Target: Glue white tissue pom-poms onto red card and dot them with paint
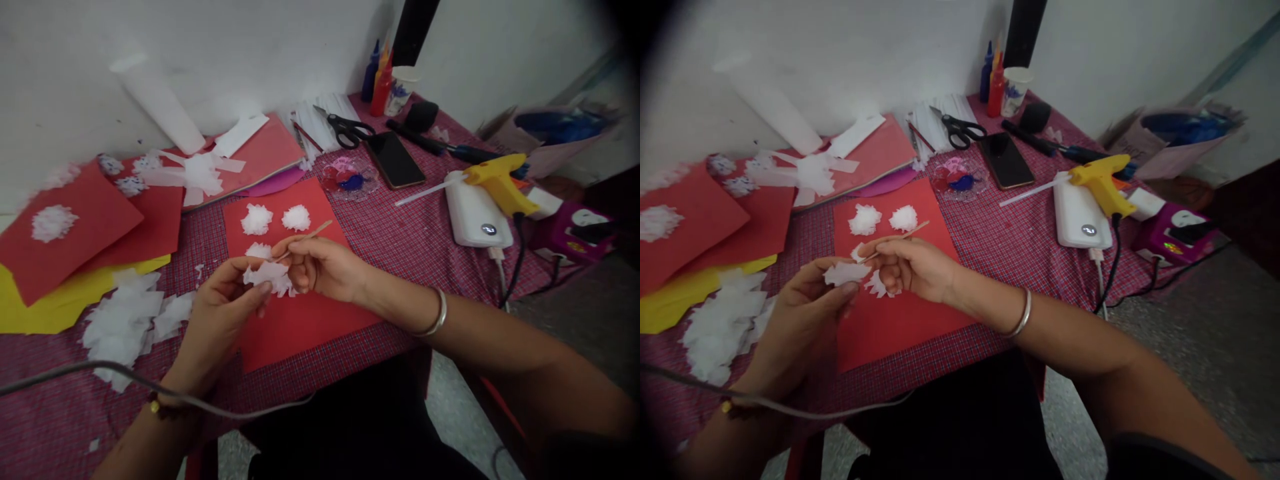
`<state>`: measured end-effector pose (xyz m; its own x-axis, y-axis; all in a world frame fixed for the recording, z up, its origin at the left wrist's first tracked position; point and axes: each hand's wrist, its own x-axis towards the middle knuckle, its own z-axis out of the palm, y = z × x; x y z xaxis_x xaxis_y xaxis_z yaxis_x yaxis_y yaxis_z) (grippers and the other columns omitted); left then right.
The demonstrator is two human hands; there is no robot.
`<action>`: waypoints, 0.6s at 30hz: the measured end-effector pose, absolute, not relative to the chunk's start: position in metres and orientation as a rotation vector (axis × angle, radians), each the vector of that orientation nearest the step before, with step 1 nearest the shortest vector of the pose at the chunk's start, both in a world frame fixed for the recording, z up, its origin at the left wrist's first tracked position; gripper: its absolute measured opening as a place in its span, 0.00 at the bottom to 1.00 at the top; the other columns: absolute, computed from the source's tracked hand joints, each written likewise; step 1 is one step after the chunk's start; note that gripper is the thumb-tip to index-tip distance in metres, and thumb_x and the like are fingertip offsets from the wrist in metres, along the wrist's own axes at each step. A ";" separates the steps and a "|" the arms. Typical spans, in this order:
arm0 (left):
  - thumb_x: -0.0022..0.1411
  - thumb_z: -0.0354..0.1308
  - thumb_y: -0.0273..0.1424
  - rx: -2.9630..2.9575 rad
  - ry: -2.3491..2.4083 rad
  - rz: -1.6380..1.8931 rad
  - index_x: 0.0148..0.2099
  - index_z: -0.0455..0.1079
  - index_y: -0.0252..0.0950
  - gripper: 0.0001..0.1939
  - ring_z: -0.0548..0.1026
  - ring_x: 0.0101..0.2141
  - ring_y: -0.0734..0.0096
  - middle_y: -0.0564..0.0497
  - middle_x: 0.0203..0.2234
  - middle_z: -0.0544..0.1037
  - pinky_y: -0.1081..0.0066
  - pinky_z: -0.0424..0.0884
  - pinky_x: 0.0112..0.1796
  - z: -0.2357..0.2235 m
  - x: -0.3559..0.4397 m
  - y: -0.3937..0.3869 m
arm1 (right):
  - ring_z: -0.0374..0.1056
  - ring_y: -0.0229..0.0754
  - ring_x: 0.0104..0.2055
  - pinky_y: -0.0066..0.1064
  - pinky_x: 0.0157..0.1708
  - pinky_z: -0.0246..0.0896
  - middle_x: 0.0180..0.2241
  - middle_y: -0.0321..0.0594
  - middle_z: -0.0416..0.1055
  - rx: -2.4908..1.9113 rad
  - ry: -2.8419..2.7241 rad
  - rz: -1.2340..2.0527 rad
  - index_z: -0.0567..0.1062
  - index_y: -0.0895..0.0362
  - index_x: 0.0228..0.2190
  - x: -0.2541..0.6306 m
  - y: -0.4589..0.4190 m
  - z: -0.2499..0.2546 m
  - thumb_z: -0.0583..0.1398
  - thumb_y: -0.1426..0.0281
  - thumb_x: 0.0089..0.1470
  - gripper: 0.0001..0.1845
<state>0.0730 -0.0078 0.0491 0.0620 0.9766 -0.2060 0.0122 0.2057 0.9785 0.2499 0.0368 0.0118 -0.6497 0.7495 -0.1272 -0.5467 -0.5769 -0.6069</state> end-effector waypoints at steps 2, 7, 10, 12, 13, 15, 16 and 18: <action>0.49 0.68 0.27 1.087 1.277 1.009 0.37 0.72 0.40 0.12 0.65 0.19 0.80 0.58 0.23 0.72 0.78 0.62 0.20 0.047 0.072 -0.007 | 0.62 0.31 0.16 0.23 0.16 0.59 0.23 0.32 0.76 -0.498 -0.692 2.237 0.77 0.58 0.34 0.250 0.036 0.013 0.56 0.69 0.58 0.10; 0.47 0.63 0.24 1.059 1.179 0.978 0.33 0.73 0.39 0.08 0.63 0.20 0.80 0.57 0.22 0.70 0.78 0.60 0.20 0.045 0.068 -0.006 | 0.61 0.31 0.16 0.23 0.17 0.58 0.19 0.31 0.73 -0.492 -0.704 2.247 0.76 0.58 0.35 0.251 0.034 0.015 0.55 0.69 0.59 0.10; 0.44 0.64 0.26 0.927 1.013 0.926 0.35 0.75 0.38 0.12 0.66 0.24 0.76 0.54 0.26 0.72 0.76 0.64 0.23 0.045 0.066 -0.007 | 0.63 0.32 0.17 0.23 0.18 0.59 0.20 0.31 0.73 -0.424 -0.701 2.225 0.76 0.58 0.36 0.251 0.034 0.015 0.56 0.70 0.58 0.10; 0.42 0.66 0.29 0.863 0.954 0.922 0.35 0.76 0.38 0.13 0.68 0.26 0.74 0.53 0.27 0.73 0.75 0.66 0.24 0.045 0.066 -0.007 | 0.64 0.32 0.18 0.22 0.18 0.61 0.20 0.31 0.73 -0.382 -0.703 2.212 0.76 0.58 0.37 0.252 0.034 0.014 0.56 0.70 0.57 0.10; 0.42 0.68 0.30 0.851 0.952 0.934 0.35 0.76 0.38 0.13 0.68 0.26 0.74 0.53 0.26 0.73 0.75 0.66 0.24 0.044 0.066 -0.008 | 0.64 0.32 0.18 0.22 0.19 0.61 0.20 0.31 0.73 -0.368 -0.709 2.208 0.76 0.58 0.37 0.252 0.034 0.014 0.56 0.69 0.57 0.10; 0.43 0.70 0.31 0.861 0.986 0.969 0.34 0.76 0.38 0.12 0.66 0.24 0.76 0.54 0.25 0.73 0.77 0.64 0.23 0.041 0.067 -0.008 | 0.65 0.31 0.18 0.21 0.18 0.61 0.20 0.31 0.74 -0.351 -0.727 2.203 0.77 0.58 0.37 0.252 0.034 0.014 0.58 0.69 0.56 0.09; 0.45 0.70 0.31 0.877 1.014 0.979 0.33 0.76 0.38 0.11 0.65 0.23 0.78 0.55 0.24 0.73 0.77 0.62 0.23 0.040 0.068 -0.007 | 0.65 0.31 0.18 0.21 0.17 0.60 0.21 0.32 0.75 -0.345 -0.733 2.199 0.77 0.58 0.37 0.251 0.034 0.014 0.58 0.68 0.56 0.09; 0.47 0.70 0.31 0.936 1.063 0.975 0.32 0.76 0.38 0.09 0.64 0.22 0.79 0.56 0.23 0.73 0.77 0.62 0.24 0.038 0.069 -0.007 | 0.65 0.31 0.18 0.21 0.17 0.60 0.24 0.33 0.77 -0.344 -0.728 2.194 0.77 0.58 0.36 0.251 0.033 0.015 0.59 0.68 0.55 0.09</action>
